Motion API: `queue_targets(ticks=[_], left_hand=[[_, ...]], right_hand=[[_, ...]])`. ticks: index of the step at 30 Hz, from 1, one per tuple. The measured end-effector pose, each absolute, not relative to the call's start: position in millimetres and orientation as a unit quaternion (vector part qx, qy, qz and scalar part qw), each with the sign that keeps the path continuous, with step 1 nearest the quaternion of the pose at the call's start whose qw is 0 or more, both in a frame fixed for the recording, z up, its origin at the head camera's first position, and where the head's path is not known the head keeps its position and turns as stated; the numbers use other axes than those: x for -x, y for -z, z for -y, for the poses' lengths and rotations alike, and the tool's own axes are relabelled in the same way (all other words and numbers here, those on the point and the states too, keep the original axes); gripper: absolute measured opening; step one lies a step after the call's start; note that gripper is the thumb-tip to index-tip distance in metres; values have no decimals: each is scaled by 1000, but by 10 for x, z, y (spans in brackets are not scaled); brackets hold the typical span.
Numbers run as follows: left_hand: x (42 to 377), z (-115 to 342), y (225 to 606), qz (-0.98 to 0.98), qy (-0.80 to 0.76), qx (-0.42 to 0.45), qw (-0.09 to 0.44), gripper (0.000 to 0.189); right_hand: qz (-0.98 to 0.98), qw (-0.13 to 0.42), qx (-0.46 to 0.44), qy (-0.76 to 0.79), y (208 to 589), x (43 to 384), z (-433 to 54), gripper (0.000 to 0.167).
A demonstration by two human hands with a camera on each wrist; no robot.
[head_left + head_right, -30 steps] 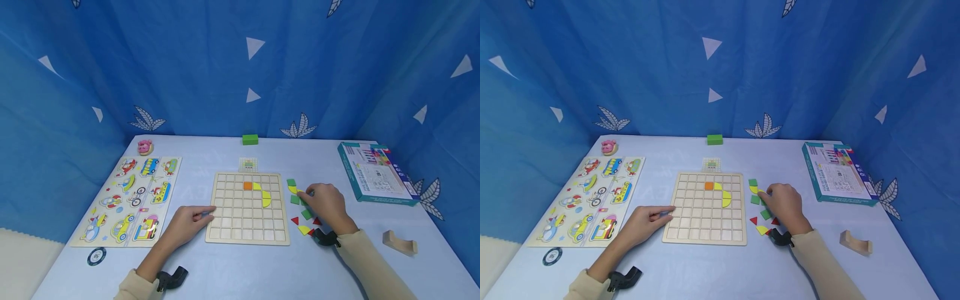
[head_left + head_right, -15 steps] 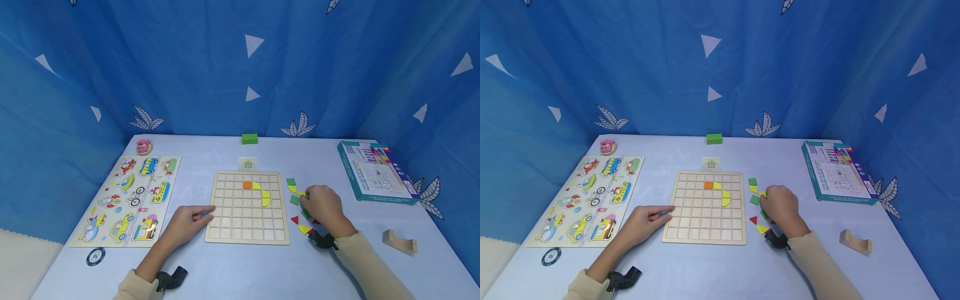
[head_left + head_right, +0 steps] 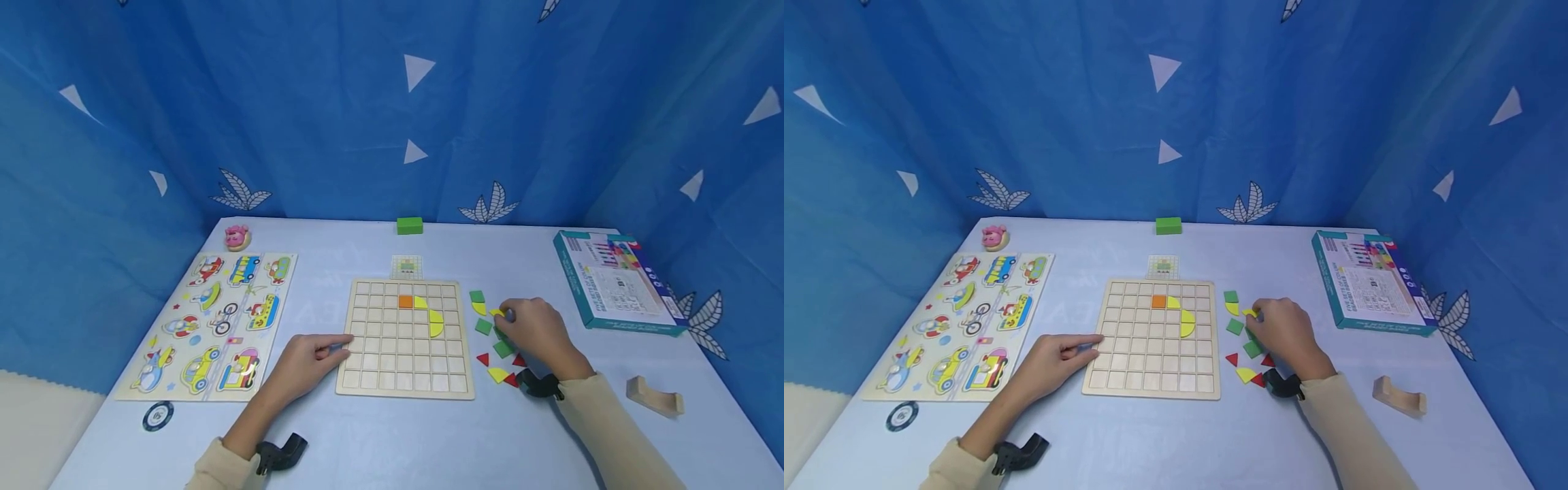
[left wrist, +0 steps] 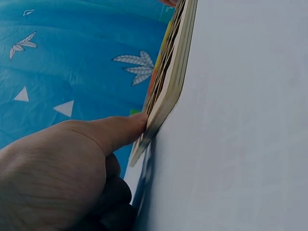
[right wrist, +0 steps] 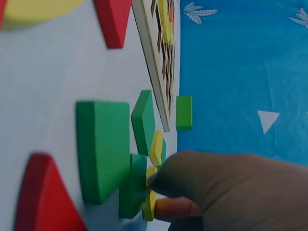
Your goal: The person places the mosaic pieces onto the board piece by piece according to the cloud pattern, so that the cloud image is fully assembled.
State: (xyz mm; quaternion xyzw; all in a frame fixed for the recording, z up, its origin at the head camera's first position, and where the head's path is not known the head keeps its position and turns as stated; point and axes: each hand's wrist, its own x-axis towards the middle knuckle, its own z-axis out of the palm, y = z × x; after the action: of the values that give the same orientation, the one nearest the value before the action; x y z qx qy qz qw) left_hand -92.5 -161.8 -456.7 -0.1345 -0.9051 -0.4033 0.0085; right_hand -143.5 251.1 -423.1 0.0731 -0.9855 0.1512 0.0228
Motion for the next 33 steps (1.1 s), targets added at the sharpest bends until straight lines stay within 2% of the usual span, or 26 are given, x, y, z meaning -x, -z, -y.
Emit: queue_targets(ticks=[6, 14, 23, 33], left_hand=[[934, 1611, 4579, 904, 407, 133, 4, 25], [925, 1607, 4566, 903, 410, 126, 0, 25], [912, 1618, 4551, 903, 411, 123, -5, 25], [915, 1615, 4548, 905, 408, 120, -6, 25]], right_hand=[[986, 7, -78, -145, 4199, 1451, -2562, 32], [982, 29, -105, -152, 4084, 1485, -2512, 30], [971, 31, -185, -151, 3964, 1645, -2108, 28], [942, -13, -293, -165, 4008, 1910, -1531, 24]])
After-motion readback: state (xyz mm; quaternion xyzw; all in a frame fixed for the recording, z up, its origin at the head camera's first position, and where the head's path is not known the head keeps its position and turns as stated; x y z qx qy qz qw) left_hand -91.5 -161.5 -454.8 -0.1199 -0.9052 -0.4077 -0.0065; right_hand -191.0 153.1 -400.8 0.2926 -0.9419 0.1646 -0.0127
